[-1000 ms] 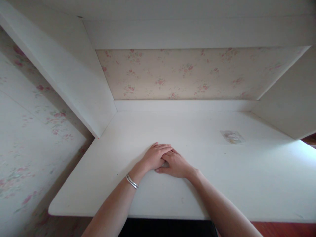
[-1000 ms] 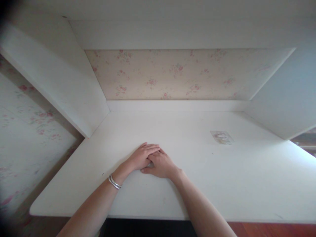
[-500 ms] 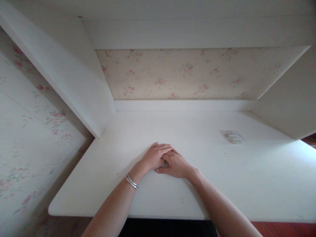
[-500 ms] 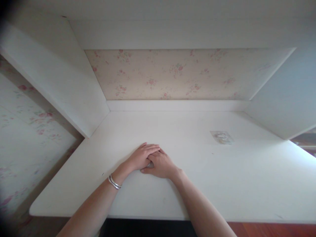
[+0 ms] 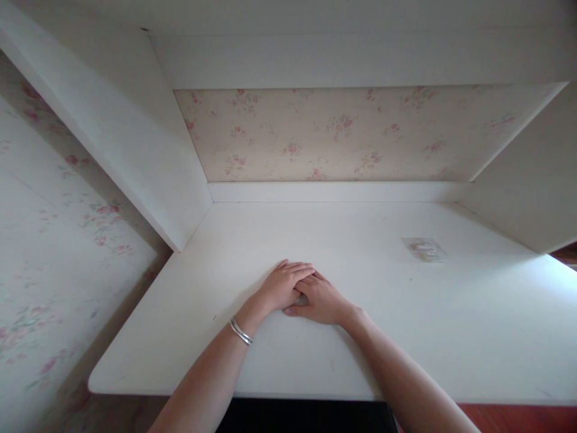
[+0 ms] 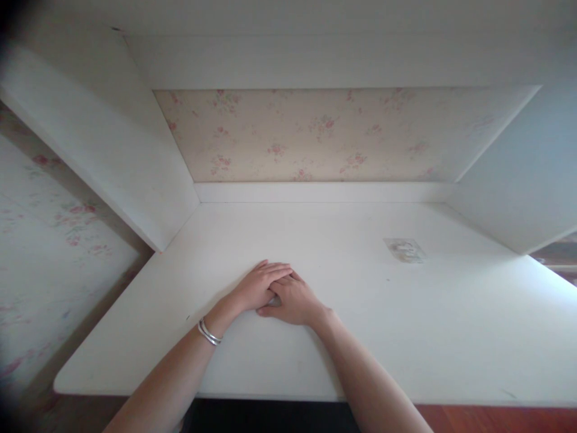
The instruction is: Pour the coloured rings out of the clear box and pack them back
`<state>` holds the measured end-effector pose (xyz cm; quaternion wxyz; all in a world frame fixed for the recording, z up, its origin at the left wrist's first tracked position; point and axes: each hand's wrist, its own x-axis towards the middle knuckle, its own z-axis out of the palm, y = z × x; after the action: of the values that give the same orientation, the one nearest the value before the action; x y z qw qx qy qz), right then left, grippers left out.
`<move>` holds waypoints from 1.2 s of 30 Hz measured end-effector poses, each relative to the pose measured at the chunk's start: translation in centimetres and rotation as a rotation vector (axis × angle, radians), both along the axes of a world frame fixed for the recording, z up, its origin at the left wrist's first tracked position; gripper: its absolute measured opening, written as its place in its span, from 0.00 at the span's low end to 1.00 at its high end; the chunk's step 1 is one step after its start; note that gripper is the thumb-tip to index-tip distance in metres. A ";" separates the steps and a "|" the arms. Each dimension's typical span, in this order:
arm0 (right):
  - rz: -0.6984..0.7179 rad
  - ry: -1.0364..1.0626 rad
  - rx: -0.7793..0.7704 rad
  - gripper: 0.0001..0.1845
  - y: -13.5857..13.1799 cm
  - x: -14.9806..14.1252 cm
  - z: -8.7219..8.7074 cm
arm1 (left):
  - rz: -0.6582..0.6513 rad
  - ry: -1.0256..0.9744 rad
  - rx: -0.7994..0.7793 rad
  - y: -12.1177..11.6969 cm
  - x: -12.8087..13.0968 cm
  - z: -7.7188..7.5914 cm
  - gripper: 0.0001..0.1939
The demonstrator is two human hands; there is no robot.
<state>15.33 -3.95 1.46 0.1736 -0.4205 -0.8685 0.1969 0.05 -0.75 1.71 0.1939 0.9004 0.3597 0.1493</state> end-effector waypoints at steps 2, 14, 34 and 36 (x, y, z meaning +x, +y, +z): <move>-0.003 -0.005 0.000 0.27 0.0 0.0 0.0 | -0.002 -0.006 0.003 0.0 0.0 0.0 0.33; -0.011 0.004 0.009 0.26 -0.1 0.0 0.0 | 0.005 -0.005 0.001 0.1 0.0 -0.1 0.33; -0.030 0.039 0.059 0.25 0.2 0.1 0.3 | 0.051 -0.002 -0.030 0.4 0.5 0.5 0.31; -0.036 0.038 0.050 0.24 0.3 0.2 0.5 | 0.052 -0.012 -0.028 0.5 0.5 0.5 0.31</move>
<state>15.48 -3.67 1.96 0.2042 -0.4278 -0.8619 0.1801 0.57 -0.24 2.18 0.2046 0.8870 0.3841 0.1546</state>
